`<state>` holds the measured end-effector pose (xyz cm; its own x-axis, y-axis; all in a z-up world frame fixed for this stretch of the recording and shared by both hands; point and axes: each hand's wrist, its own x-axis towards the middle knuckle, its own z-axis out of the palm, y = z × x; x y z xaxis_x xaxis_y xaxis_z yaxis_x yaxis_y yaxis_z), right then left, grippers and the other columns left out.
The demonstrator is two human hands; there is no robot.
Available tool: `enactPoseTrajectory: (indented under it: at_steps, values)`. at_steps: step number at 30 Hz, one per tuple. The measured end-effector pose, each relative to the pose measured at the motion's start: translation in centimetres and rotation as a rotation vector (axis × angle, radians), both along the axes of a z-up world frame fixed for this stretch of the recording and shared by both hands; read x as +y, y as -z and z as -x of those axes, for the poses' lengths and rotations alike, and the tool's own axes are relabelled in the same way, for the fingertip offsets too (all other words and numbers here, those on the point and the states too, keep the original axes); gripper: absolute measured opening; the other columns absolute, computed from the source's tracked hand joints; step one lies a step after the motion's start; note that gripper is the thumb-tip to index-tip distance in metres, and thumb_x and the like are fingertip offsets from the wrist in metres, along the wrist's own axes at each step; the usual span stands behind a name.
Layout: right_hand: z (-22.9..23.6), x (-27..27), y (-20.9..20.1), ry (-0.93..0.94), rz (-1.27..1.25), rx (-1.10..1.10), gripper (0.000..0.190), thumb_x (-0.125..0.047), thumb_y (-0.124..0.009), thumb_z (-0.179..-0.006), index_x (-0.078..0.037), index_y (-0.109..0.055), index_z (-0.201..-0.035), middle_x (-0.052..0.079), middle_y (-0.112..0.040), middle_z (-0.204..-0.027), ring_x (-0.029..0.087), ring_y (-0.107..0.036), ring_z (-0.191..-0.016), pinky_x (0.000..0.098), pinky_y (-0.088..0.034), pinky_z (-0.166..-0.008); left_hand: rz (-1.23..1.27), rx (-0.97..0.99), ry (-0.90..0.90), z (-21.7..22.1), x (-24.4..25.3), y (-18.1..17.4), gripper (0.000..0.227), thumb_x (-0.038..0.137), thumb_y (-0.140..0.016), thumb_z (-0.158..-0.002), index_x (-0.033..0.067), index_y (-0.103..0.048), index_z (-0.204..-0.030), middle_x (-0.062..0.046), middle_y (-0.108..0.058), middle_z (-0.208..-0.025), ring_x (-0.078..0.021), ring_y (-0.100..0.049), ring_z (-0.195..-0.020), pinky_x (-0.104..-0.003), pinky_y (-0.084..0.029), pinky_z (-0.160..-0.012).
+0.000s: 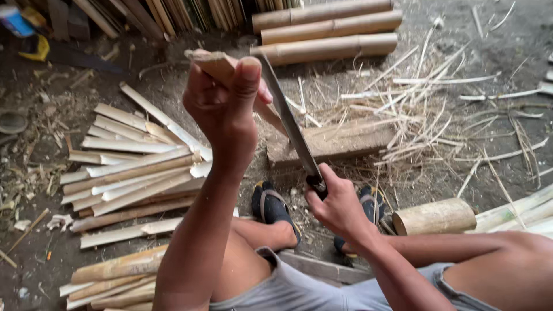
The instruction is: The person sits on the ground and uses a knife to shave thin strips from bamboo pieces, smoothing their edges. Finished pieces are stacked nearby while raw bamboo and shavings accumulate on the floor.
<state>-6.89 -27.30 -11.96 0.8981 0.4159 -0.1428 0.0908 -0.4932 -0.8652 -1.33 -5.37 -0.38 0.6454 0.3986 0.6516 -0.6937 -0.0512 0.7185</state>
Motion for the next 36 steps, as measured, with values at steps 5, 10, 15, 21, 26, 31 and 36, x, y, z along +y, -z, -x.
enactPoseTrajectory:
  at_steps: [5,10,15,21,26,31,36]
  values:
    - [-0.3,3.2,-5.5,0.034,-0.07,0.12,0.015,-0.008,-0.063,-0.087,-0.004,-0.054,-0.099,0.012,-0.064,-0.062,0.02,-0.063,-0.05,0.0382,-0.046,-0.044,0.015,-0.045,-0.082,-0.5,-0.7,-1.5,0.032,0.037,-0.069,-0.107,0.0105,-0.055,-0.098,-0.002,-0.061,-0.073,-0.0114,-0.063,-0.056,-0.027,-0.057,-0.05]
    - [-0.1,2.5,-3.4,-0.02,-0.104,-0.093,0.014,-0.009,-0.065,-0.088,-0.003,-0.054,-0.094,0.015,-0.061,-0.059,0.021,-0.063,-0.051,0.0377,-0.048,-0.048,0.039,-0.037,-0.131,-0.8,0.3,-1.6,0.033,0.036,-0.07,-0.11,0.0089,-0.053,-0.101,-0.004,-0.059,-0.072,-0.013,-0.06,-0.058,-0.028,-0.053,-0.054]
    - [-0.9,2.2,7.0,0.043,-0.006,-0.037,0.022,-0.013,-0.066,-0.089,-0.002,-0.057,-0.106,0.017,-0.064,-0.064,0.027,-0.067,-0.054,0.0418,-0.05,-0.051,0.076,-0.036,-0.127,-1.0,1.7,-0.9,0.034,0.036,-0.07,-0.109,0.0075,-0.053,-0.1,-0.005,-0.058,-0.073,-0.0137,-0.057,-0.058,-0.029,-0.052,-0.053]
    - [-4.8,0.3,18.2,0.013,0.373,-0.038,0.036,-0.015,-0.071,-0.083,-0.001,-0.06,-0.114,0.021,-0.066,-0.062,0.034,-0.064,-0.058,0.0452,-0.049,-0.056,0.074,-0.031,-0.148,-1.4,1.7,-1.9,0.034,0.037,-0.069,-0.11,0.0092,-0.052,-0.098,-0.003,-0.057,-0.071,-0.0116,-0.057,-0.056,-0.028,-0.052,-0.053]
    - [-1.5,0.2,18.1,0.049,0.098,0.009,0.026,-0.019,-0.065,-0.09,0.001,-0.058,-0.104,0.02,-0.066,-0.065,0.031,-0.067,-0.055,0.0457,-0.051,-0.051,0.102,-0.045,-0.141,-2.1,2.3,-1.4,0.034,0.034,-0.07,-0.112,0.0059,-0.053,-0.102,-0.006,-0.059,-0.078,-0.0141,-0.056,-0.06,-0.03,-0.05,-0.056]
    - [-3.9,2.1,18.4,0.066,0.18,0.147,0.032,-0.019,-0.061,-0.089,-0.001,-0.056,-0.115,0.02,-0.07,-0.073,0.029,-0.069,-0.058,0.045,-0.057,-0.055,0.13,-0.07,-0.202,-2.7,3.5,-1.5,0.037,0.041,-0.068,-0.109,0.006,-0.057,-0.1,-0.003,-0.059,-0.073,-0.0135,-0.057,-0.057,-0.029,-0.053,-0.054]
    - [-7.0,-0.6,21.3,-0.024,0.433,0.111,0.041,-0.022,-0.068,-0.084,-0.002,-0.061,-0.12,0.024,-0.072,-0.077,0.038,-0.071,-0.073,0.0492,-0.054,-0.07,0.015,0.09,-0.349,-4.7,3.8,2.5,0.034,0.044,-0.065,-0.104,0.0105,-0.062,-0.099,-0.001,-0.066,-0.072,-0.0111,-0.069,-0.061,-0.026,-0.064,-0.058]
